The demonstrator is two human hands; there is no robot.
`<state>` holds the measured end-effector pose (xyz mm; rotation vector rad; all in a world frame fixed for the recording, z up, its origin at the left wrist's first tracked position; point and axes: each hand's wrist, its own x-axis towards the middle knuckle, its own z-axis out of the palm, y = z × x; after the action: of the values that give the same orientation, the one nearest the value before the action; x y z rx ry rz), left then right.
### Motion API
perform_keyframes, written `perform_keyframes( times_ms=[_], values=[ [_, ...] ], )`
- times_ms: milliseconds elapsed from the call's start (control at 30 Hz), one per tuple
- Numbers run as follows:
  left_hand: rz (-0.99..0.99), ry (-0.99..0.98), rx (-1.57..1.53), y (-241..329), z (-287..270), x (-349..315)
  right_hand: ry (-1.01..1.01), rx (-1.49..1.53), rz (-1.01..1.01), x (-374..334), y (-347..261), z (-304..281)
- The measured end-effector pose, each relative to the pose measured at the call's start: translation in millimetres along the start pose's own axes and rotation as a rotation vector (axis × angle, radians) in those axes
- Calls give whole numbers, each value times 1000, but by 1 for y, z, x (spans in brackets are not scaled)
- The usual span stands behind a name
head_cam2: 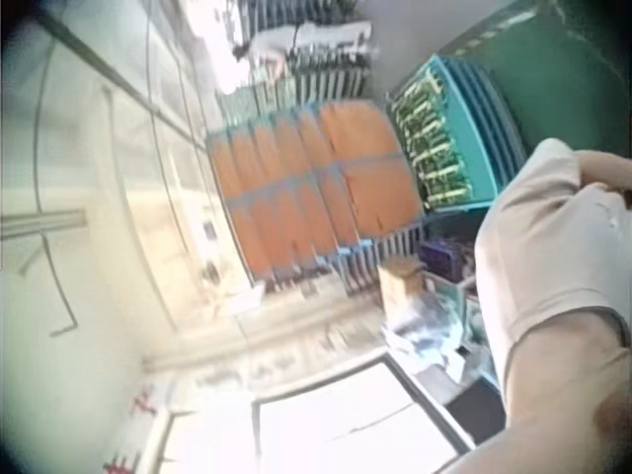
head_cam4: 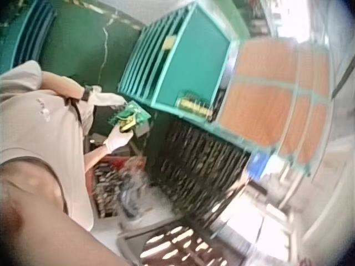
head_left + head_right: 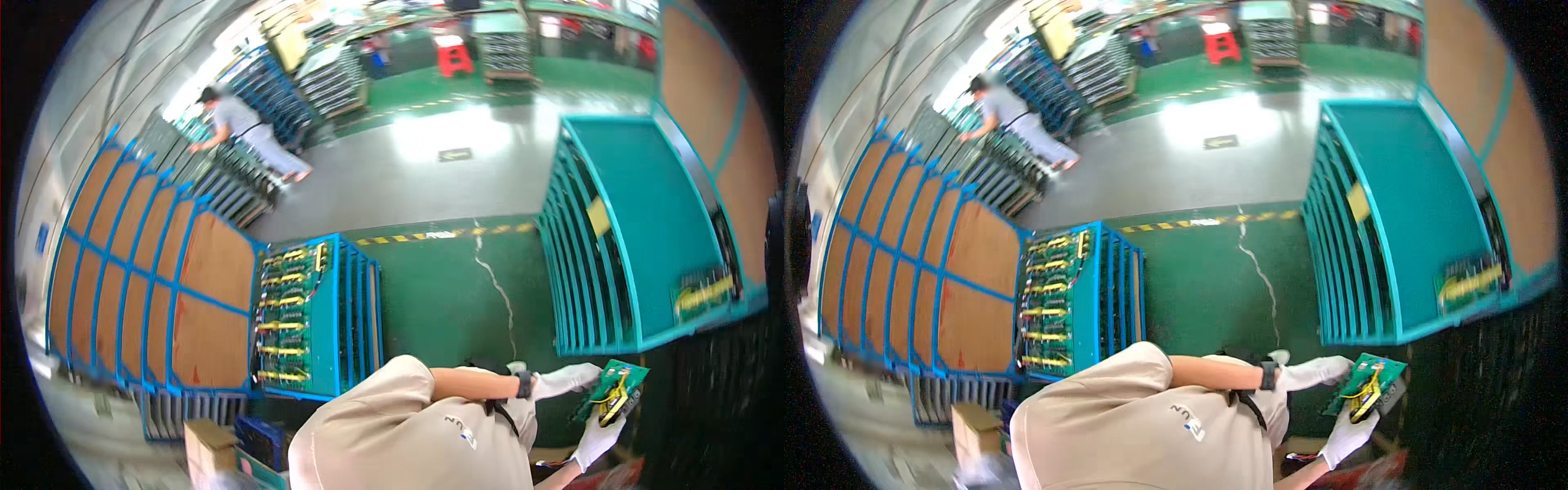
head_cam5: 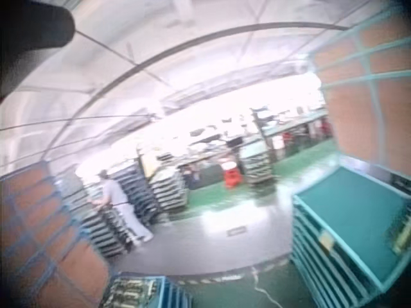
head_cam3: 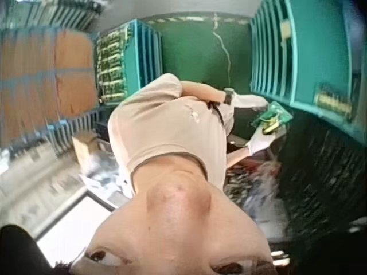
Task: The recorder takes a circuit board from a rack, brings it to a workbench, connects wires for testing, checks components, and then returns it to a different rack.
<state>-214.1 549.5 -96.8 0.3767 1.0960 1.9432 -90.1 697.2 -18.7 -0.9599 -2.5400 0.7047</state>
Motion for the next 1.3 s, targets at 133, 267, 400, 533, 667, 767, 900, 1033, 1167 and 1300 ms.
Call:
perform_keyframes(
  times_ms=[133,267,400,533,667,767,900,1033,1167,1300],
  values=[
    [270,148,90,108,13,47,-137,174,-69,109,-90,17],
    [1002,717,1415,175,-14,97,-134,429,-110,177,-160,41],
    [492,237,1016,256,-74,190,-222,487,-5,228,-187,54],
    [51,-206,686,324,-111,285,-273,1109,330,258,-209,88],
    [-171,-592,1313,330,-122,392,-19,1671,635,273,-237,138],
    [-384,-896,1293,310,-118,462,323,1758,812,300,-251,182],
    [-468,-1117,1354,268,-105,504,648,1894,886,322,-251,225],
    [-395,-1227,1453,240,-96,516,793,1805,941,328,-247,244],
    [-52,-1320,1605,221,-94,512,879,1773,992,331,-245,251],
    [83,-1333,1646,213,-94,503,978,1825,1014,330,-247,253]
  ],
)
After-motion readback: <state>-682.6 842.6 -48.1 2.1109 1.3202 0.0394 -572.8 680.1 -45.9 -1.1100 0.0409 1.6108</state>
